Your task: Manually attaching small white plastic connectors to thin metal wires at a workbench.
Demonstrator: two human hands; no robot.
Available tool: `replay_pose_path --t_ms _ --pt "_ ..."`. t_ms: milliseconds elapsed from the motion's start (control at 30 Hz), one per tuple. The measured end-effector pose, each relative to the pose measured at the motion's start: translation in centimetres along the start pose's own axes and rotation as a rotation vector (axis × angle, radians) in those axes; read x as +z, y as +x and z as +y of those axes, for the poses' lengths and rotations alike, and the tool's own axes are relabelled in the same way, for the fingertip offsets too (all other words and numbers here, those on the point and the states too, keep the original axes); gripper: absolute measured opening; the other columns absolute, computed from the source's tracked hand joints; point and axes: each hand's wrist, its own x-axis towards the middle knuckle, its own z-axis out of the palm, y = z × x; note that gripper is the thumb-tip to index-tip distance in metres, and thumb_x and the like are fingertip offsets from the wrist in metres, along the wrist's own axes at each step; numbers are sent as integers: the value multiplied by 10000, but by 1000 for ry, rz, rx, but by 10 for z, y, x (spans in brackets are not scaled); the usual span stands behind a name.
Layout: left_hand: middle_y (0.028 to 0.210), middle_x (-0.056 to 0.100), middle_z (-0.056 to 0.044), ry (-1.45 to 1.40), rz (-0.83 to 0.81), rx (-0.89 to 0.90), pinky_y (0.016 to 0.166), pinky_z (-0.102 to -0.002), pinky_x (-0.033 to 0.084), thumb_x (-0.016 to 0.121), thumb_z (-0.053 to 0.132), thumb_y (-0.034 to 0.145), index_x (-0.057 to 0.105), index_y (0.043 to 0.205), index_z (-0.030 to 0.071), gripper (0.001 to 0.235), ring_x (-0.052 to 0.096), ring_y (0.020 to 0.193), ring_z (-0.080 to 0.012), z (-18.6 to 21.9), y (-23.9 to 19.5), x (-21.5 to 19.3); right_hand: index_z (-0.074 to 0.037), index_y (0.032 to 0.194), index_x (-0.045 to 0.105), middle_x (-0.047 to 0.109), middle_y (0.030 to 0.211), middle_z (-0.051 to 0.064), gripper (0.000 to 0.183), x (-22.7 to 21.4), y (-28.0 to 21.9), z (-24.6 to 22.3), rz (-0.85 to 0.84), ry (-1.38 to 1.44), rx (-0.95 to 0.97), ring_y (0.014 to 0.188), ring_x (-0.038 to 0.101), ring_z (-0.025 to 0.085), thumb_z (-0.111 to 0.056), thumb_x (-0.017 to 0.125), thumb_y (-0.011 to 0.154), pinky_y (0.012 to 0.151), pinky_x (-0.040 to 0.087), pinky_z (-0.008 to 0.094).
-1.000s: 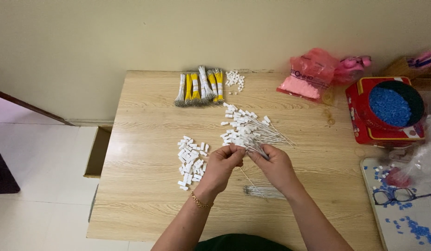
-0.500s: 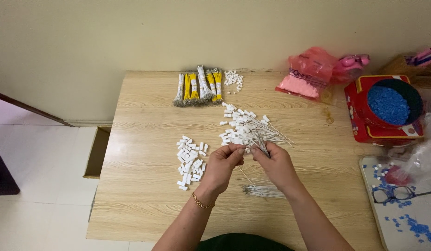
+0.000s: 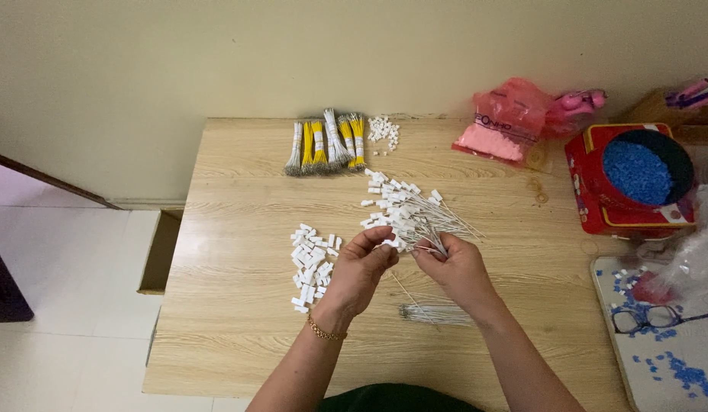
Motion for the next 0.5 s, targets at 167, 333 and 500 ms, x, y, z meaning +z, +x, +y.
replay_pose_path --t_ms 167,333,500 --pt "1067 672 -80 -55 -7 -29 866 -285 612 658 -121 885 662 1244 3 379 690 906 -142 5 -2 2 -8 949 762 562 558 -18 138 -1 3 11 -10 44 -4 528 440 50 -35 809 822 486 336 185" --pt "1066 674 -91 -89 -14 -17 894 -307 607 675 -134 867 657 1229 6 388 695 929 -161 3 -1 1 -4 939 764 533 535 -24 136 -1 3 7 -13 13 -7 507 431 43 -39 813 817 470 326 181" --pt "1062 685 -83 -118 -1 -33 916 -330 603 698 -76 895 663 1219 22 341 696 952 -164 2 3 -2 -28 927 791 434 493 -7 149 0 3 4 -12 -139 -73 488 402 87 -78 820 790 455 336 231"
